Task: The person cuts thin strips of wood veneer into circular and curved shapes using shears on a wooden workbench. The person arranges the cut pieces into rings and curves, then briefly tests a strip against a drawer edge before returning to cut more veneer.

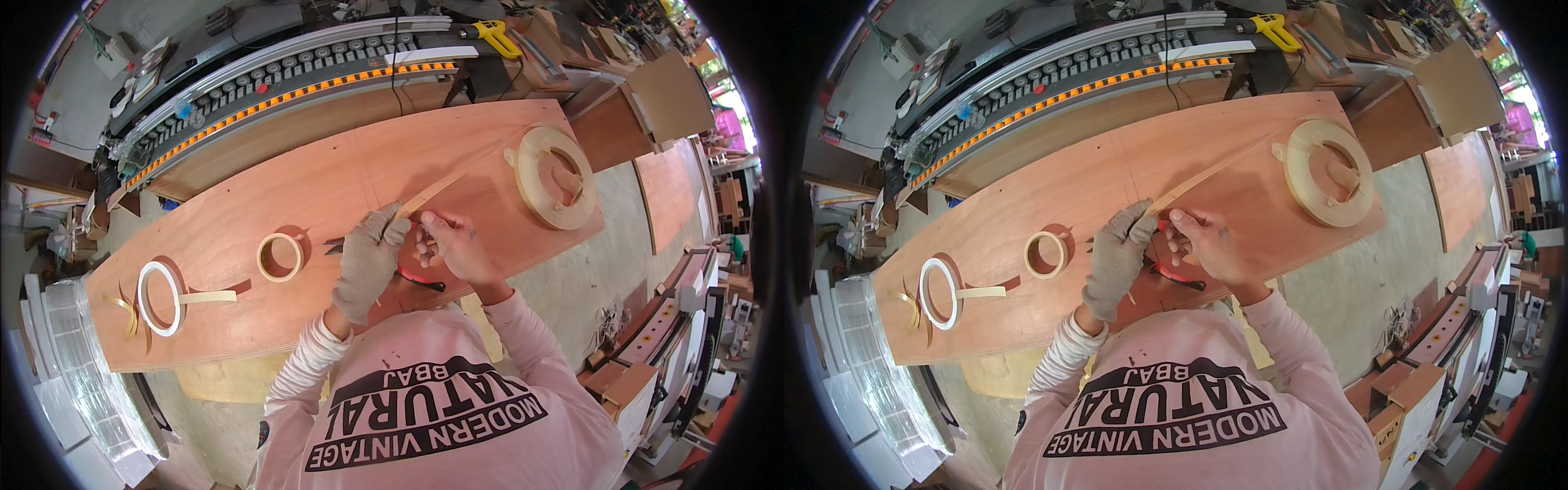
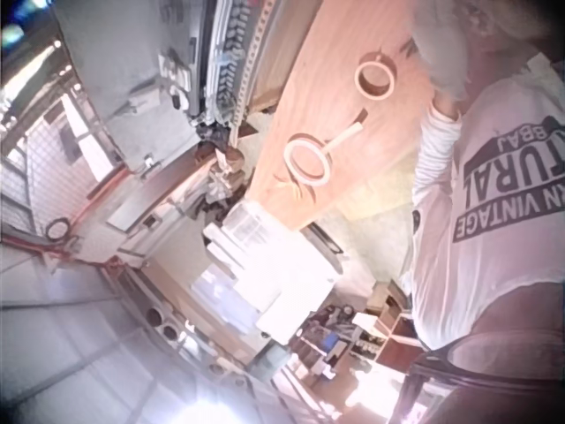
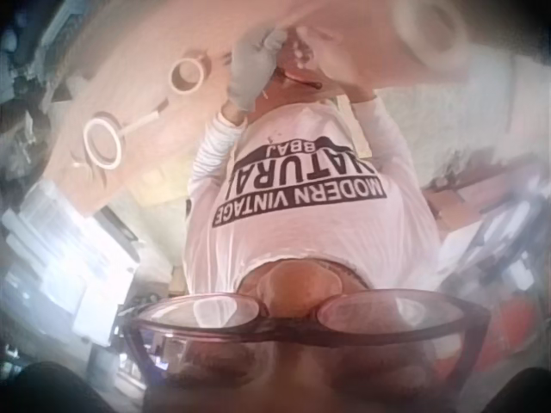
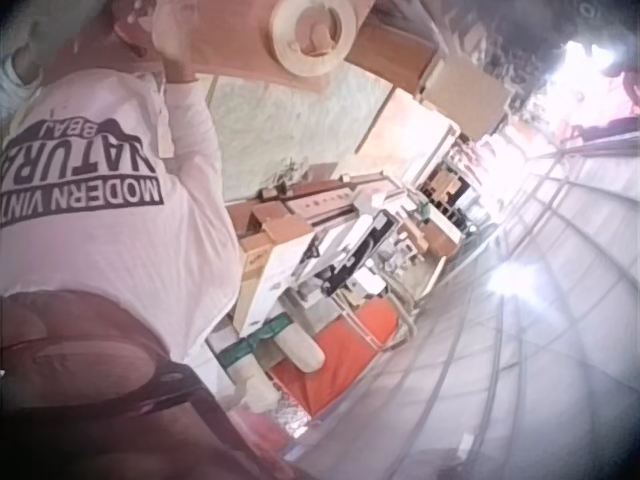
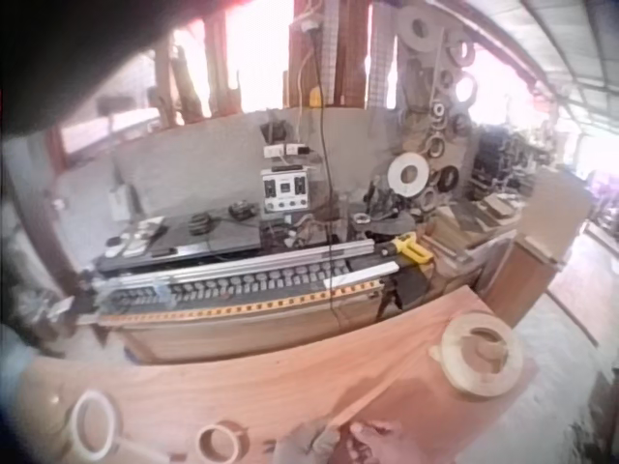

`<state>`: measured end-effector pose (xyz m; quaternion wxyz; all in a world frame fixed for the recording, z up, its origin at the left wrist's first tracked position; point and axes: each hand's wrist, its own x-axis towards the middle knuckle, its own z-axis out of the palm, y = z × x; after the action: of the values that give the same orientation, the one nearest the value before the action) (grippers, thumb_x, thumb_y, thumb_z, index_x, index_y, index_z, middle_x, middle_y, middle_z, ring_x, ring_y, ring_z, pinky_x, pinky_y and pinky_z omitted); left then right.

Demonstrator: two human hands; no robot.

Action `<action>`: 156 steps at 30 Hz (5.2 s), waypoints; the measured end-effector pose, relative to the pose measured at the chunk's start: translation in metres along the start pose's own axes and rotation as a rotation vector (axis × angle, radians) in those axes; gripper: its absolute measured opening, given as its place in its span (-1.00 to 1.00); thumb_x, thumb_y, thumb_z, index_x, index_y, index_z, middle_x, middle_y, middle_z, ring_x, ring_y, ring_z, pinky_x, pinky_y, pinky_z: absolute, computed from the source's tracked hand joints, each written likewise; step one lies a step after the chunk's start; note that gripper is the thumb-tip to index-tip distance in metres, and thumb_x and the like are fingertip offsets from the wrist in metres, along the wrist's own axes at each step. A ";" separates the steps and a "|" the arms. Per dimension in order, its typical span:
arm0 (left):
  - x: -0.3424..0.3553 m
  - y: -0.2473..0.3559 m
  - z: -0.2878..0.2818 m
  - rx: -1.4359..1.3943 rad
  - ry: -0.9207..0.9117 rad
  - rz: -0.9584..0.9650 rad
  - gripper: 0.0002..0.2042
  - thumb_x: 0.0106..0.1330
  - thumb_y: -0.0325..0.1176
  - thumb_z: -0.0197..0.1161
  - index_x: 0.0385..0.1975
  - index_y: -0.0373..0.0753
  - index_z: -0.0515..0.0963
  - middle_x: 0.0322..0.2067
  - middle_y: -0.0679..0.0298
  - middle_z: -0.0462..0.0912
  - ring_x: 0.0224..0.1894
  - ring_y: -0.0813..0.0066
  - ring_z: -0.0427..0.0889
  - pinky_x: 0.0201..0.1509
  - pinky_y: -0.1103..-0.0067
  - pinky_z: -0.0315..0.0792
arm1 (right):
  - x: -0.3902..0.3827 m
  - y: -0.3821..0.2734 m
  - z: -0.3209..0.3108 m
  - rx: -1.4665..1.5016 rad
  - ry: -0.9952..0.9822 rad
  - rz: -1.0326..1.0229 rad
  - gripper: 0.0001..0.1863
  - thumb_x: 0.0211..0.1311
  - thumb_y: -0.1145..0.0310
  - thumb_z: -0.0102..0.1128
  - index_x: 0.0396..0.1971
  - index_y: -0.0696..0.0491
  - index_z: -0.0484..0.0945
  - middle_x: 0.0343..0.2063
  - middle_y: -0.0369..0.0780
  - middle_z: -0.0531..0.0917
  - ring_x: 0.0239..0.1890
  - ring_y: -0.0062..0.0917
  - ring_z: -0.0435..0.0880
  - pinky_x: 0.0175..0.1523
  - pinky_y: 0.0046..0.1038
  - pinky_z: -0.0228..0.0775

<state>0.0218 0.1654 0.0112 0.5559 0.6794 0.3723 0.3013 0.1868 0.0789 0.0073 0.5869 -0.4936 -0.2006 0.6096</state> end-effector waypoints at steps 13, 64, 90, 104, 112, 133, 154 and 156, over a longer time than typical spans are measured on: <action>-0.023 -0.001 0.009 0.528 -0.033 0.117 -0.57 0.44 -0.18 0.26 0.17 -0.34 0.56 -0.15 -0.05 0.67 -0.11 -0.04 0.69 -0.06 0.25 0.57 | -0.006 0.004 0.019 0.070 0.184 0.081 -0.79 0.40 0.38 0.20 -0.48 0.07 0.48 -0.65 -0.41 0.39 -0.67 -0.76 0.28 -0.61 -0.59 0.08; 0.015 -0.045 -0.034 0.811 -0.331 0.195 -0.63 0.49 -0.11 0.19 0.11 -0.23 0.58 -0.23 0.06 0.66 -0.28 0.03 0.72 -0.25 0.27 0.58 | -0.085 -0.014 -0.049 -0.185 -0.155 0.630 -0.58 0.13 0.23 0.29 -0.09 0.17 0.48 -0.23 -0.19 0.55 -0.24 -0.45 0.62 -0.14 -0.35 0.62; -0.003 -0.049 -0.027 0.812 -0.273 0.205 -0.63 0.49 -0.16 0.20 0.15 -0.24 0.56 -0.20 0.02 0.68 -0.28 -0.06 0.71 -0.26 0.20 0.57 | -0.092 -0.014 -0.044 -0.118 -0.161 0.722 -0.48 0.11 0.24 0.32 0.02 0.21 0.49 -0.12 -0.16 0.59 -0.15 -0.42 0.64 0.03 -0.35 0.59; 0.003 -0.045 -0.029 0.834 -0.290 0.206 -0.65 0.49 -0.16 0.19 0.15 -0.19 0.55 -0.29 0.07 0.64 -0.35 0.02 0.70 -0.34 0.22 0.55 | -0.098 -0.014 -0.045 -0.094 -0.164 0.637 -0.61 0.15 0.20 0.31 -0.12 0.10 0.46 -0.41 -0.25 0.53 -0.44 -0.55 0.57 -0.36 -0.45 0.48; 0.001 -0.048 -0.028 0.863 -0.245 0.350 -0.64 0.47 -0.15 0.22 0.14 -0.20 0.55 -0.32 0.08 0.66 -0.45 0.09 0.70 -0.46 0.29 0.54 | -0.100 -0.009 -0.045 -0.089 -0.165 0.621 -0.64 0.14 0.23 0.31 -0.16 0.12 0.47 -0.39 -0.24 0.56 -0.43 -0.55 0.57 -0.32 -0.48 0.45; -0.003 -0.051 -0.030 0.850 -0.300 0.287 -0.62 0.48 -0.12 0.21 0.15 -0.20 0.55 -0.27 0.10 0.67 -0.44 0.04 0.71 -0.41 0.26 0.56 | -0.101 -0.009 -0.048 -0.082 -0.155 0.686 -0.58 0.10 0.28 0.32 -0.10 0.19 0.50 -0.27 -0.20 0.59 -0.33 -0.47 0.66 -0.23 -0.40 0.57; -0.018 -0.060 -0.039 0.841 -0.331 0.281 -0.61 0.53 -0.08 0.10 0.17 -0.21 0.52 -0.29 0.04 0.64 -0.46 -0.01 0.69 -0.42 0.22 0.55 | -0.101 -0.007 -0.039 -0.328 -0.145 0.630 -0.71 0.13 0.26 0.28 -0.23 0.11 0.54 -0.41 -0.26 0.60 -0.38 -0.52 0.60 -0.25 -0.47 0.44; -0.020 -0.061 -0.038 0.831 -0.316 0.286 -0.61 0.54 -0.08 0.09 0.17 -0.21 0.53 -0.29 0.03 0.64 -0.44 -0.02 0.69 -0.40 0.22 0.56 | -0.101 -0.007 -0.038 -0.394 -0.150 0.590 -0.72 0.13 0.25 0.28 -0.24 0.10 0.54 -0.44 -0.26 0.60 -0.40 -0.53 0.60 -0.27 -0.47 0.44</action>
<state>-0.0308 0.1747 -0.0407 0.2397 0.9265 0.2748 0.0930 0.2041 -0.0241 0.0334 0.2628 -0.5876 -0.2056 0.7371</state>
